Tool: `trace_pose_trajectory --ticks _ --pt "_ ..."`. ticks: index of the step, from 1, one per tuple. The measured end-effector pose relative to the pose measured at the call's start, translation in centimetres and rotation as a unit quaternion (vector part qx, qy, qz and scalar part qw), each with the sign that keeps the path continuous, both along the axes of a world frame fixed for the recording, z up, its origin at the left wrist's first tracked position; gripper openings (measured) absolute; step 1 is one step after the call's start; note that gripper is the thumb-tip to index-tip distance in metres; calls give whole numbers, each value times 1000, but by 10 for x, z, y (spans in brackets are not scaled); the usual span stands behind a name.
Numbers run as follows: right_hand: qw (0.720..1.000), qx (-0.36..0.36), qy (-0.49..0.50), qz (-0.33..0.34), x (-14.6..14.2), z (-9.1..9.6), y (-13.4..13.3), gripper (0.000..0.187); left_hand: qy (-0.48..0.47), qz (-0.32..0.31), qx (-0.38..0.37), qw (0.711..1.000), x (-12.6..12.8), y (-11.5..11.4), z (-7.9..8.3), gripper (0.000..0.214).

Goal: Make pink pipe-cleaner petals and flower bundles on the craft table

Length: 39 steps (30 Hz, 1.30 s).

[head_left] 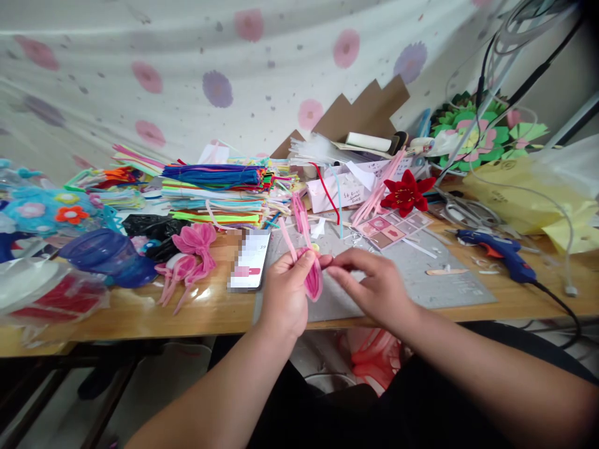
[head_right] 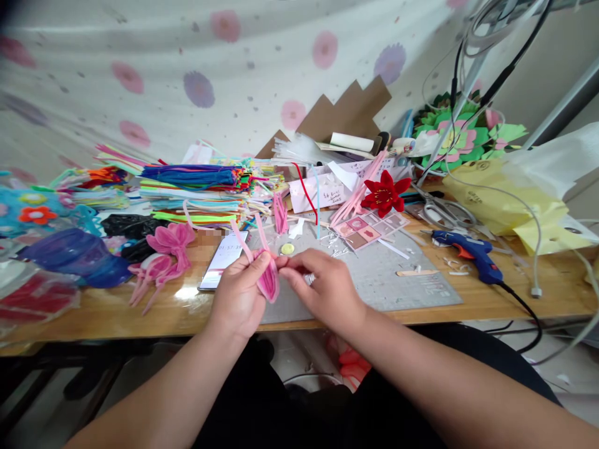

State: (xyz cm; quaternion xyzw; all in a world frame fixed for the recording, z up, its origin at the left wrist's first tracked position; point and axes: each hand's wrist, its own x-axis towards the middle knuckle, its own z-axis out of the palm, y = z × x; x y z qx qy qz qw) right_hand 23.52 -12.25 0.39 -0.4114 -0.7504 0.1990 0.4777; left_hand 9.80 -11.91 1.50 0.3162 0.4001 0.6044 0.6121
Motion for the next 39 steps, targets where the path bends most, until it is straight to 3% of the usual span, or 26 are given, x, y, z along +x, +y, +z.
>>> trace_pose_trajectory --ticks 3,6,9,15,19,27,31,39 --pt "969 210 -127 1 20 21 6 26 88 -82 6 993 -11 -4 -1 15" --pt "917 270 -283 77 29 35 10 37 139 -182 3 974 -17 -8 1 15" --pt "894 260 -345 122 30 38 11 33 171 -246 -26 954 -17 -10 5 16" --pt "911 145 -318 220 35 40 8 31 266 -322 -53 907 -19 -11 8 16" --pt "908 130 -322 234 39 42 5 23 321 -364 -57 873 -23 -9 10 17" --pt "907 143 -289 270 32 41 -1 24 249 -444 -92 856 -30 -1 13 14" --pt "919 108 -264 272 30 38 -1 16 155 -490 -96 852 -38 1 14 21" --pt "924 106 -238 279 24 29 2 12 107 -512 -150 839 -45 5 7 26"
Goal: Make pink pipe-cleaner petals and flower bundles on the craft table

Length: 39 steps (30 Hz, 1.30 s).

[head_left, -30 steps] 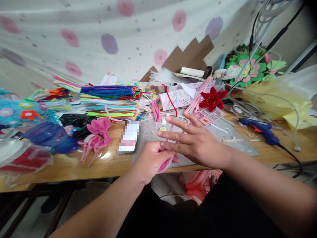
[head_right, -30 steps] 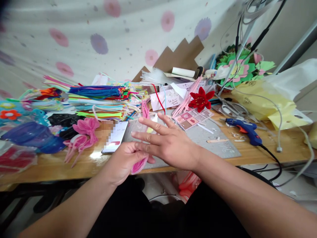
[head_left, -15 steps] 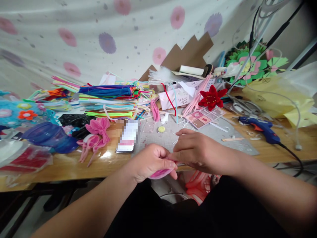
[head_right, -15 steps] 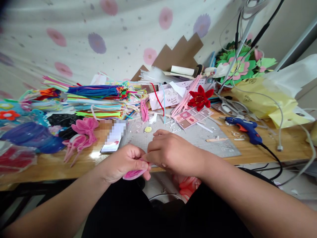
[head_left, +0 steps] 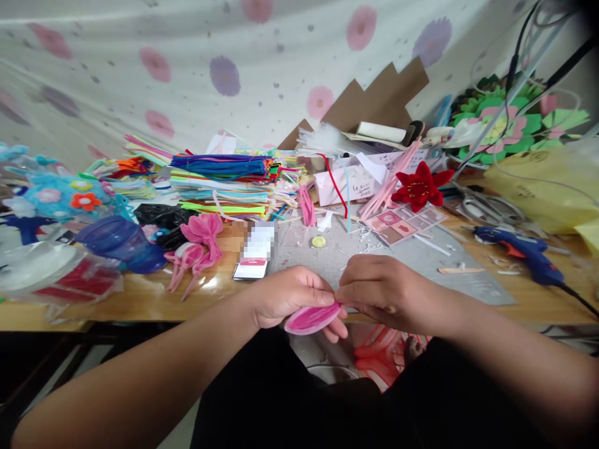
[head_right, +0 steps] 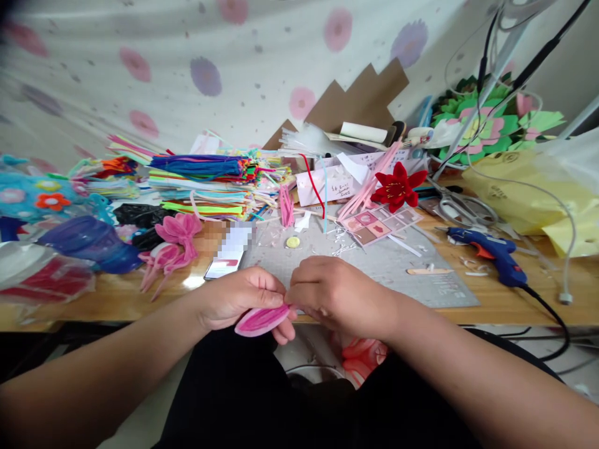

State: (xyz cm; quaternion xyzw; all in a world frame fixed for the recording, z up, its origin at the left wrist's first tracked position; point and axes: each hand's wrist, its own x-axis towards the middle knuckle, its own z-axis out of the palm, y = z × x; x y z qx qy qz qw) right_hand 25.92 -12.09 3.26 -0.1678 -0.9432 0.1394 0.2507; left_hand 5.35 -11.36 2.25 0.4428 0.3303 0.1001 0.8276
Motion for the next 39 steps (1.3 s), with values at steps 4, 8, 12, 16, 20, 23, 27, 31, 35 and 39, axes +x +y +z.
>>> trace_pose_trajectory --ticks 4,8,12,16,20,23,27,31,35,39 --pt "999 21 34 -9 2 -6 2 13 0 13 19 1000 -6 3 2 27" --pt "997 38 51 -47 4 -12 4 20 65 98 115 986 -10 1 3 22" --pt "993 47 66 -87 2 -15 5 18 72 212 170 960 -4 -6 -1 21" --pt "987 58 89 -117 -3 -16 3 17 60 280 195 938 5 -13 1 19" --pt "984 59 102 -135 -5 -16 1 16 39 291 182 939 7 -16 5 22" --pt "984 74 100 -130 -5 -16 1 16 18 270 159 950 4 -15 6 23" --pt "986 88 94 -108 -3 -15 1 16 5 240 140 961 1 -13 5 22" --pt "986 96 91 -98 -2 -11 0 14 -11 226 125 966 -1 -11 6 22" --pt "986 109 89 -93 0 -11 -1 14 12 146 140 979 -4 -6 10 20" --pt "985 134 68 -85 2 -15 -1 17 158 31 262 951 0 0 18 19"
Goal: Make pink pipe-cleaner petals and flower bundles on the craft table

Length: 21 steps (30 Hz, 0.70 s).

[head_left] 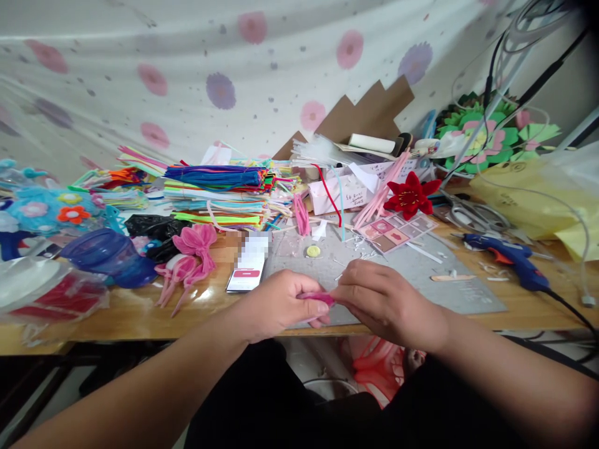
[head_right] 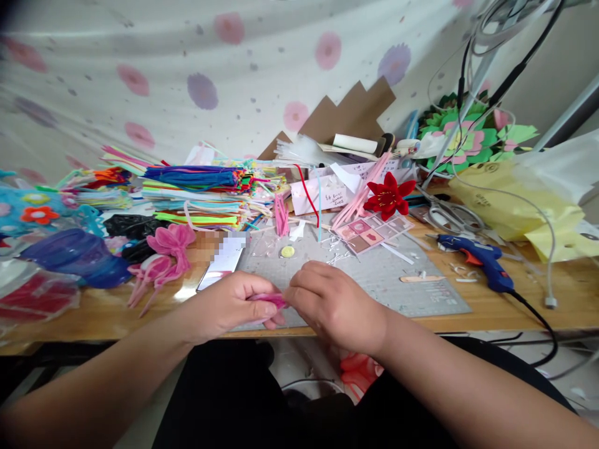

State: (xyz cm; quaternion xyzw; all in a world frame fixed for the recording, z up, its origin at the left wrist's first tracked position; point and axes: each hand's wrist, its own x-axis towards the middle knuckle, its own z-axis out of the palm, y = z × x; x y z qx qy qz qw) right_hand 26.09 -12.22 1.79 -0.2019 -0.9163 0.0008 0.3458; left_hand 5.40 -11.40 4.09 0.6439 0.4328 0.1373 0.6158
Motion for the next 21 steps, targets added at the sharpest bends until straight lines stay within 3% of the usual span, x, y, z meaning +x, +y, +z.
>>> trace_pose_trajectory --ticks 3,9,14,21 --pt "1000 6 -15 11 -1 -2 1 15 48 9 48 998 8 -1 3 15" --pt "998 -52 -14 7 -3 1 3 15 -2 60 -36 998 14 -5 -4 17" --pt "989 -117 -71 -49 0 7 4 16 48 62 44 996 11 -7 -10 21" --pt "977 -39 -111 -180 -10 13 -3 17 30 109 59 992 13 -6 -19 24"
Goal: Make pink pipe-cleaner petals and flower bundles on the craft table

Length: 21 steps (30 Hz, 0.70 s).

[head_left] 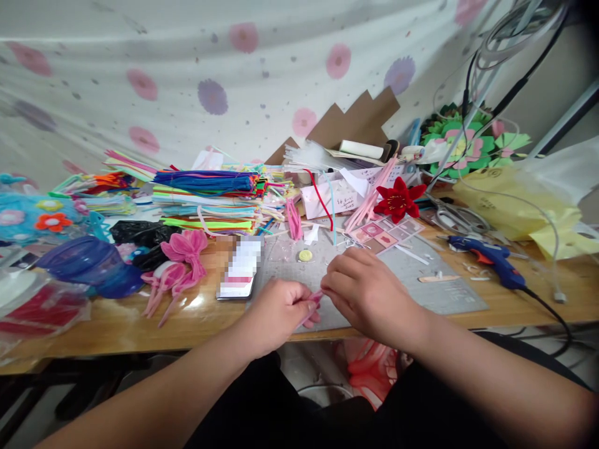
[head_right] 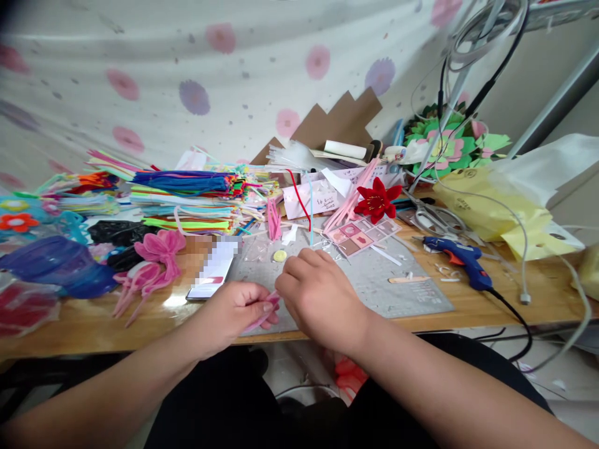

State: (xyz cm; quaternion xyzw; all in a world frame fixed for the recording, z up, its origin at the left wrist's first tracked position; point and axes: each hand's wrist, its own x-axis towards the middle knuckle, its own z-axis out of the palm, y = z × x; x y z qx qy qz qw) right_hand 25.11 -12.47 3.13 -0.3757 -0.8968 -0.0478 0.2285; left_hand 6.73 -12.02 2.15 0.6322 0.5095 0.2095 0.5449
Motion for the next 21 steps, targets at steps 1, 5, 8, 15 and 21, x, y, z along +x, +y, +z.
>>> trace_pose_trajectory --ticks 1,5,8,15,21 --pt "1000 17 5 -5 -1 1 -2 18 -7 9 -5 1000 0 0 0 24" --pt "998 48 38 -1 -4 -1 -8 18 -70 30 -61 995 -1 -2 5 26" --pt "997 26 73 1 -4 -6 -9 16 -90 36 -88 991 -3 -3 10 25" --pt "993 -15 111 37 -5 -8 -4 18 -70 40 -75 994 -2 -5 12 21" --pt "985 -25 165 41 -7 -8 -5 16 -72 25 -27 997 -5 -3 14 25"
